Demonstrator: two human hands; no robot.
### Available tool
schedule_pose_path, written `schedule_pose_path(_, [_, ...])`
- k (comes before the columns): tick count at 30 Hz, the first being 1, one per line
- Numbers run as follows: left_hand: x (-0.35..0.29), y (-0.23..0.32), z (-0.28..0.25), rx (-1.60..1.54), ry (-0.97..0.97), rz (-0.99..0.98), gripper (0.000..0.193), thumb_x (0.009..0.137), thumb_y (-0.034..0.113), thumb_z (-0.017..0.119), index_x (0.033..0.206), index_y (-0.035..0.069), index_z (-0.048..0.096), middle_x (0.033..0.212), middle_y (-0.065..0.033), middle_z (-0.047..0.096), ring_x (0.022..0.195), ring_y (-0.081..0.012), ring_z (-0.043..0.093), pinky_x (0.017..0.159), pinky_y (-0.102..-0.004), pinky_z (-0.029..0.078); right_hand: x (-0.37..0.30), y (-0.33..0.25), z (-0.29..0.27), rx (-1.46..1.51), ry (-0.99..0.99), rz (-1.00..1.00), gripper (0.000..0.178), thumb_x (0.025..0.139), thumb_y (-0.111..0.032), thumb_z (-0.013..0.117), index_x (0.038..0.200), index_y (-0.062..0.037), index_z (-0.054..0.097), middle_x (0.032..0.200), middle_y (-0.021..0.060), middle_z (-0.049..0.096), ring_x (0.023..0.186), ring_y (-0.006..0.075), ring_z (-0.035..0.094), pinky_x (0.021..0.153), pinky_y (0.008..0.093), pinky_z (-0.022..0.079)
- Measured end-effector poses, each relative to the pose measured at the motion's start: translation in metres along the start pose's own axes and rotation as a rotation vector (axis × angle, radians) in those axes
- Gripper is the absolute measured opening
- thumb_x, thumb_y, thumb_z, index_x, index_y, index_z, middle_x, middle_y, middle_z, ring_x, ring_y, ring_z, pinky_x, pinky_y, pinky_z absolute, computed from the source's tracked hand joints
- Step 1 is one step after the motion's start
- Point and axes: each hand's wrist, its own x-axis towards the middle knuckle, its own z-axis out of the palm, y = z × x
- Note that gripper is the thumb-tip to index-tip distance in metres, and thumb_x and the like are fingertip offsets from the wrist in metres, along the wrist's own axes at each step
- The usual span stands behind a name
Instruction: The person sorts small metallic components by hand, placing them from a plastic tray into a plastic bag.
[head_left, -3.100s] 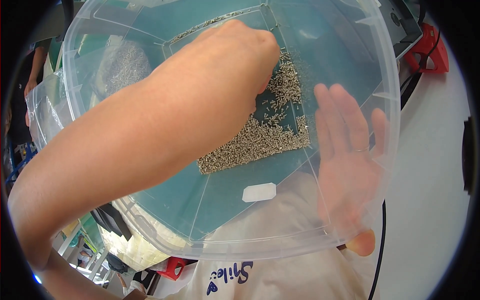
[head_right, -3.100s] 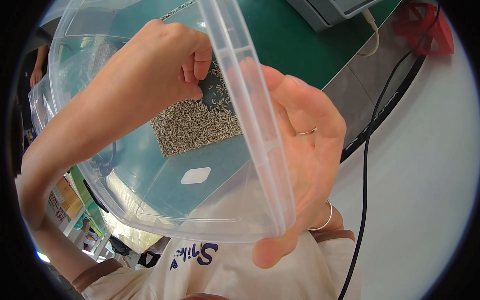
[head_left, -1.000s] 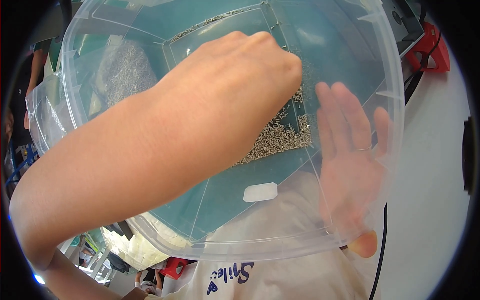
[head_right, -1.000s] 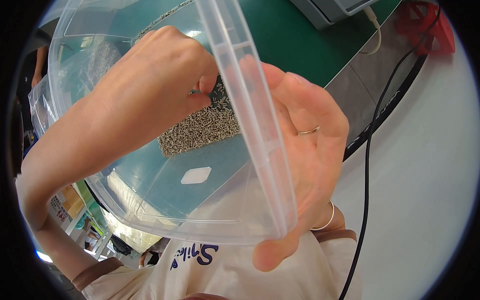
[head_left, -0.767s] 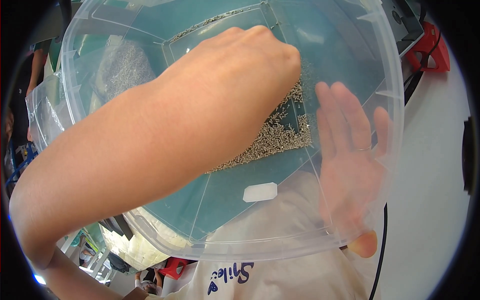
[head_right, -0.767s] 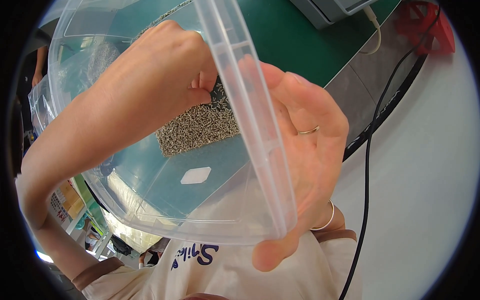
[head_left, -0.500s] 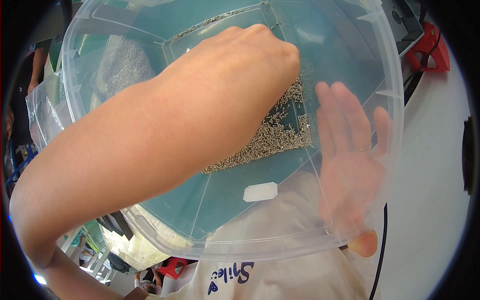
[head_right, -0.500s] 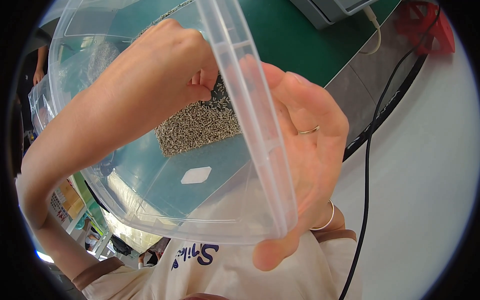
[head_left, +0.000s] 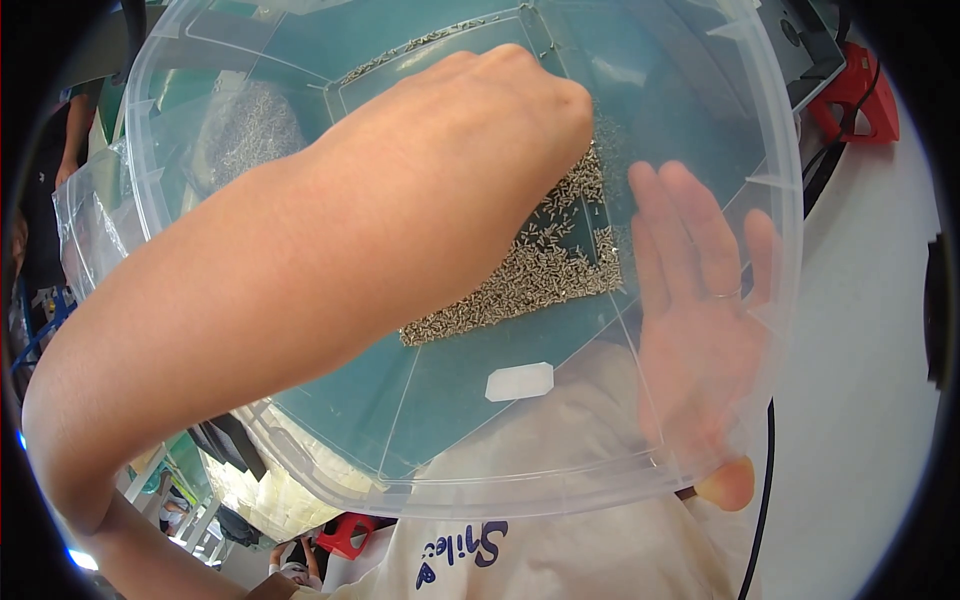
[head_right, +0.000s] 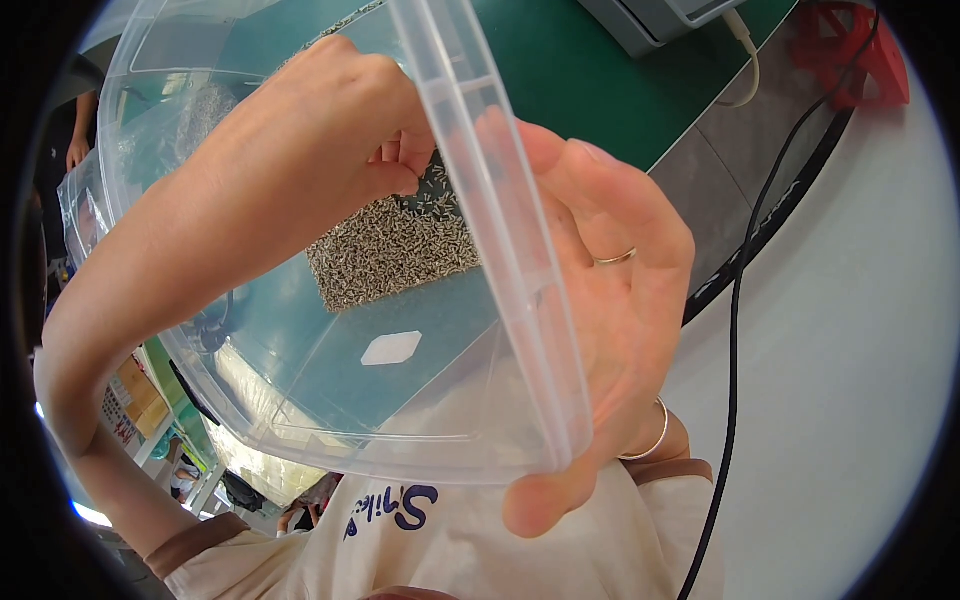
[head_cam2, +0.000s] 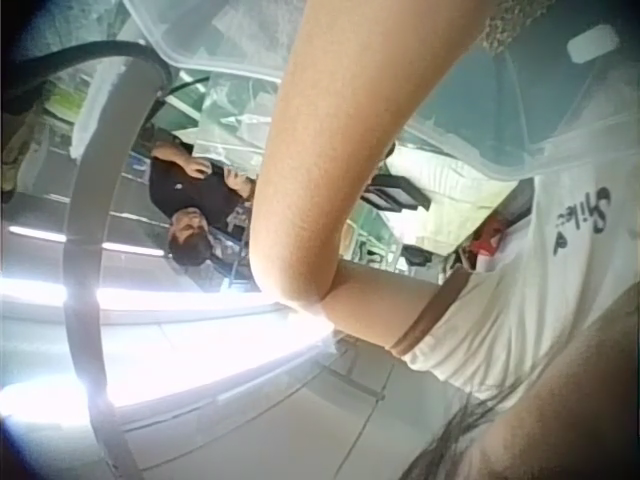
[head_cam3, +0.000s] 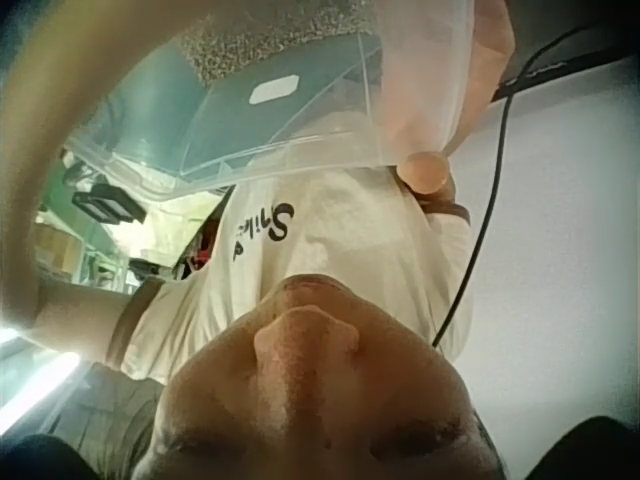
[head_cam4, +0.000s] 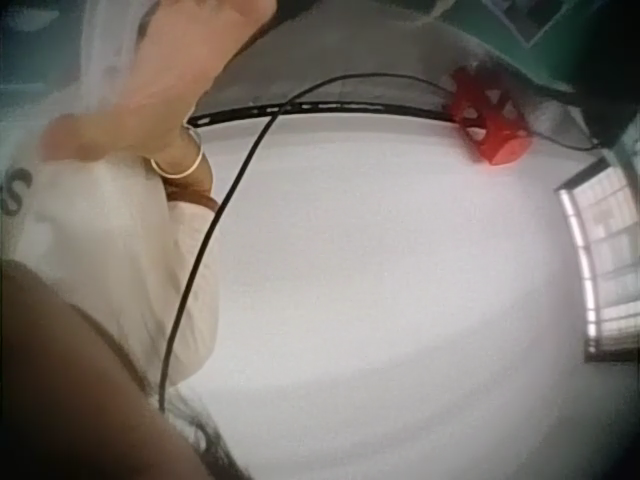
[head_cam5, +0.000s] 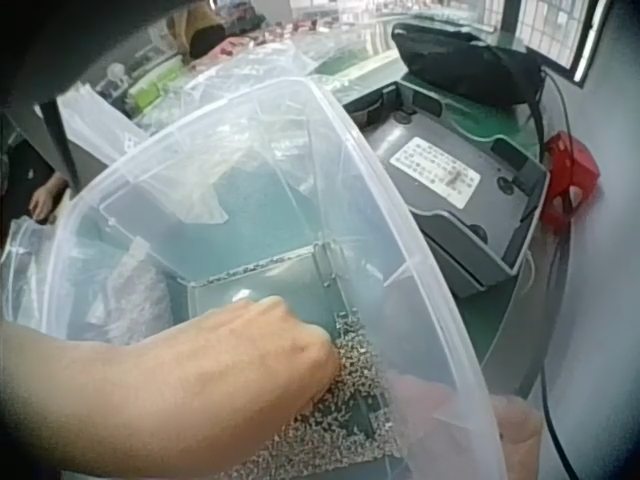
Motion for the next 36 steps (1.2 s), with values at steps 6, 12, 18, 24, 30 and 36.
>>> schedule_pose_path(6, [0.006, 0.003, -0.005, -0.092, -0.104, -0.102, 0.010, 0.063, 0.000, 0.071, 0.069, -0.001, 0.064, 0.067, -0.0148, 0.062, 0.068, -0.0294, 0.062, 0.065, -0.0349, 0.049, 0.000, 0.001, -0.003, 0.033, -0.004, -0.012, 0.124, 0.053, -0.067, 0.074, 0.142, -0.0058, 0.013, 0.142, 0.0333, 0.014, 0.132, 0.0504, 0.012, 0.110, 0.0496, 0.009])
schedule_pose_path(12, [0.006, 0.002, -0.003, -0.023, -0.092, -0.063, 0.012, 0.062, -0.001, 0.072, 0.071, -0.002, 0.063, 0.067, -0.0142, 0.062, 0.068, -0.0294, 0.062, 0.066, -0.0360, 0.049, 0.001, 0.003, -0.003, 0.056, -0.010, -0.019, 0.124, 0.053, -0.067, 0.074, 0.142, -0.0057, 0.013, 0.142, 0.0331, 0.014, 0.132, 0.0502, 0.012, 0.110, 0.0499, 0.008])
schedule_pose_path(18, [0.007, 0.007, -0.008, -0.063, -0.154, -0.200, 0.013, 0.063, -0.002, 0.071, 0.073, -0.002, 0.063, 0.068, -0.0132, 0.063, 0.066, -0.0285, 0.063, 0.062, -0.0352, 0.050, 0.000, 0.000, -0.002, 0.051, -0.027, -0.009, 0.125, 0.052, -0.072, 0.070, 0.142, -0.0076, 0.014, 0.142, 0.0309, 0.018, 0.132, 0.0488, 0.015, 0.110, 0.0504, 0.009])
schedule_pose_path(24, [0.008, 0.004, -0.010, -0.197, -0.092, -0.415, 0.033, 0.063, 0.000, 0.073, 0.090, -0.001, 0.055, 0.082, -0.0131, 0.060, 0.070, -0.0261, 0.061, 0.063, -0.0354, 0.050, -0.002, -0.001, -0.002, -0.007, 0.028, 0.037, 0.122, 0.049, -0.075, 0.069, 0.140, -0.0124, 0.020, 0.139, 0.0284, 0.026, 0.130, 0.0474, 0.024, 0.109, 0.0506, 0.015])
schedule_pose_path(30, [0.010, 0.025, -0.006, -0.254, -0.152, -0.439, 0.033, 0.071, -0.002, 0.067, 0.096, -0.010, 0.048, 0.101, -0.0257, 0.054, 0.098, -0.0398, 0.055, 0.082, -0.0392, 0.048, 0.001, -0.005, 0.019, 0.291, 0.232, 0.062, 0.120, 0.048, -0.038, 0.089, 0.137, -0.0008, 0.016, 0.139, 0.0272, 0.025, 0.131, 0.0357, 0.027, 0.107, 0.0470, 0.023])
schedule_pose_path(36, [0.010, 0.028, -0.003, -0.323, -0.090, -0.563, 0.030, 0.071, -0.005, 0.066, 0.095, -0.011, 0.050, 0.099, -0.0257, 0.055, 0.096, -0.0391, 0.056, 0.082, -0.0381, 0.048, 0.004, -0.014, 0.030, 0.282, 0.491, 0.220, 0.120, 0.049, -0.041, 0.088, 0.136, -0.0006, 0.017, 0.138, 0.0272, 0.025, 0.131, 0.0359, 0.026, 0.108, 0.0467, 0.022])
